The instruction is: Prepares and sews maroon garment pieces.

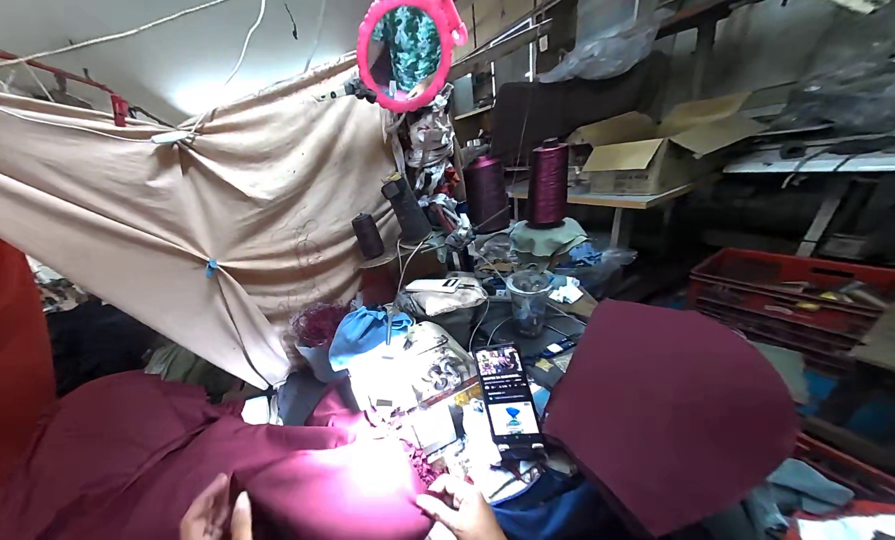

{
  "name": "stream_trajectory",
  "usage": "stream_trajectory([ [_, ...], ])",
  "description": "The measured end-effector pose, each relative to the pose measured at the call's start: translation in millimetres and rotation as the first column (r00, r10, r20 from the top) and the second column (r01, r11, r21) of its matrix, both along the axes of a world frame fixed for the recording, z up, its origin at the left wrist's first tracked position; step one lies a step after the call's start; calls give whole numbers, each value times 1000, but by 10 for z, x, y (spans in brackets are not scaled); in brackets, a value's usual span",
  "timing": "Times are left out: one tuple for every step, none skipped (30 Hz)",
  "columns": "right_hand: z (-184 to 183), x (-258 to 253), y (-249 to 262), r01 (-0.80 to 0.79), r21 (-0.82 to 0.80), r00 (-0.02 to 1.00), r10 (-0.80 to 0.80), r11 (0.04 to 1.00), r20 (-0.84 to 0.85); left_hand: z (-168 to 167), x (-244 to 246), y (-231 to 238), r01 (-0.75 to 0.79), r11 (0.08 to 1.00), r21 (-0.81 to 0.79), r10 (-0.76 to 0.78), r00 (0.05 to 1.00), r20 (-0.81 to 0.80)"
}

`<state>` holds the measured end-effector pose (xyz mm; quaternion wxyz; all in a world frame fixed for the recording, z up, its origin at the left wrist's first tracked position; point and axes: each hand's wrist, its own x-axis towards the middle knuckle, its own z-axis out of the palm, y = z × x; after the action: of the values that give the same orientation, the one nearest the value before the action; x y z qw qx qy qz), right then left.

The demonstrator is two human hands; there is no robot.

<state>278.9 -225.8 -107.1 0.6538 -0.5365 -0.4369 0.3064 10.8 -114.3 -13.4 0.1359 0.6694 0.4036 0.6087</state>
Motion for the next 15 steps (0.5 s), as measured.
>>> stream_trajectory([
  [5, -57, 23, -43, -4, 998, 43, 999, -48, 78, 51, 44, 8, 1000, 8, -7, 995, -98],
  [39, -111, 44, -72, -21, 994, 70, 997, -85, 100, 152, 15, 40, 999, 27, -34, 981, -189],
  [95, -158, 68, -89, -40, 990, 84, 995, -118, 62, 298, -82, 93, 994, 50, -76, 958, -276],
  [154, -196, 94, -101, -49, 985, 92, 994, -147, -35, 476, -231, 156, 986, 60, -124, 925, -359],
  [204, -224, 115, -116, -43, 979, 107, 992, -176, -187, 662, -401, 195, 979, 53, -152, 883, -445],
  [244, -241, 133, -137, -24, 970, 129, 990, -204, -383, 832, -543, 202, 978, 58, -144, 845, -515],
  [292, -250, 147, -156, 3, 961, 152, 988, -232, -581, 963, -616, 192, 978, 82, -116, 826, -552],
  [344, -256, 155, -170, 36, 952, 173, 985, -253, -709, 1038, -624, 173, 981, 91, -97, 833, -544],
  [387, -260, 161, -172, 63, 947, 183, 983, -265, -739, 1059, -589, 138, 987, 78, -79, 855, -512],
  [415, -250, 173, -167, 76, 949, 181, 983, -260, -676, 1047, -514, 93, 994, 62, -53, 879, -473],
  [406, -228, 208, -137, 88, 960, 154, 987, -232, -560, 1007, -411, 61, 997, 45, -35, 898, -438],
  [342, -195, 269, -79, 98, 982, 94, 992, -165, -427, 954, -308, 44, 999, 24, -31, 915, -403],
  [249, -152, 346, -5, 83, 997, 11, 997, -73, -302, 895, -204, 50, 999, -11, -51, 930, -364],
  [152, -101, 430, 58, 31, 998, -58, 998, 0, -200, 850, -84, 50, 999, -6, -49, 942, -331],
  [83, -55, 502, 87, -44, 996, -85, 995, 39, -121, 823, 42, 45, 999, 17, -38, 952, -303],
])
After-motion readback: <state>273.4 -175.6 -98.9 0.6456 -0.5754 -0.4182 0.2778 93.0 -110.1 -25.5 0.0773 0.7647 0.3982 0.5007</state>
